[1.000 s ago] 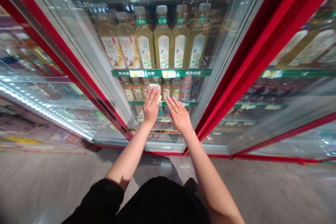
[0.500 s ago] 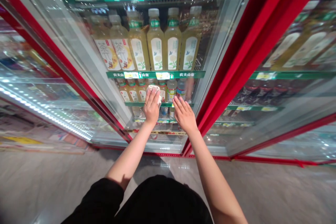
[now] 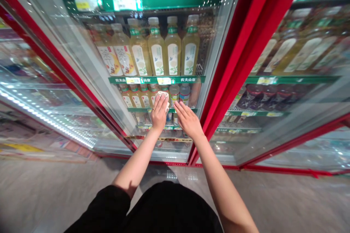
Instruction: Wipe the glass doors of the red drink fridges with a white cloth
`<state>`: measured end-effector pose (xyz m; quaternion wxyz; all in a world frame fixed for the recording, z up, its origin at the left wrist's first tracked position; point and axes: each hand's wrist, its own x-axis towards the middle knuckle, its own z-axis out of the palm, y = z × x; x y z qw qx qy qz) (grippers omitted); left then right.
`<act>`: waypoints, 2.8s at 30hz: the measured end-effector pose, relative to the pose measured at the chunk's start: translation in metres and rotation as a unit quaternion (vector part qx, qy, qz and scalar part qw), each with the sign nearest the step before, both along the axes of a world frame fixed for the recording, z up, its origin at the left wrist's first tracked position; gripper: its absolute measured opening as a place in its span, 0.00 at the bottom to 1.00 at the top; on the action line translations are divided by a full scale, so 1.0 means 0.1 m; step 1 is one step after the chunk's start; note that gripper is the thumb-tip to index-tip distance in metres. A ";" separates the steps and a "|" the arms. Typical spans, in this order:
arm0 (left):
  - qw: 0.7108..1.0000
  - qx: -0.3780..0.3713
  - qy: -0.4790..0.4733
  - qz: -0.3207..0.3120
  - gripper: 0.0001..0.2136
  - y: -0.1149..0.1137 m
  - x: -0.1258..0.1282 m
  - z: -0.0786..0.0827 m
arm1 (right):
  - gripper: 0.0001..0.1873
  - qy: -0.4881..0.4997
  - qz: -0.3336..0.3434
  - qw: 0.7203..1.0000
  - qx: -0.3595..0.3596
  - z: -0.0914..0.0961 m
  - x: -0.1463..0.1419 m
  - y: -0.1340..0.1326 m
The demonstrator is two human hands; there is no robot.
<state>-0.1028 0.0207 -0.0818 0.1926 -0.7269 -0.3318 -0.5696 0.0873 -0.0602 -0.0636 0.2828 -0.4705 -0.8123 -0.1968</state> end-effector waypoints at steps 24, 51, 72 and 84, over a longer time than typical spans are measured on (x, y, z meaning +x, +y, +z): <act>0.999 0.021 0.002 0.032 0.26 0.05 0.40 0.16 | 0.39 0.036 -0.116 0.981 0.148 0.05 1.08 -0.11; 0.997 0.064 -0.037 0.012 0.31 -0.22 1.47 0.14 | 0.32 0.045 -0.098 0.961 0.255 -0.17 1.34 0.26; 0.998 0.033 0.047 -0.032 0.31 -0.43 1.33 -0.07 | 0.32 0.062 -0.097 0.972 0.204 -0.16 1.32 0.26; 0.999 -0.017 0.033 -0.016 0.29 -0.42 1.44 -0.18 | 0.31 0.086 -0.092 0.976 0.175 -0.18 1.33 0.29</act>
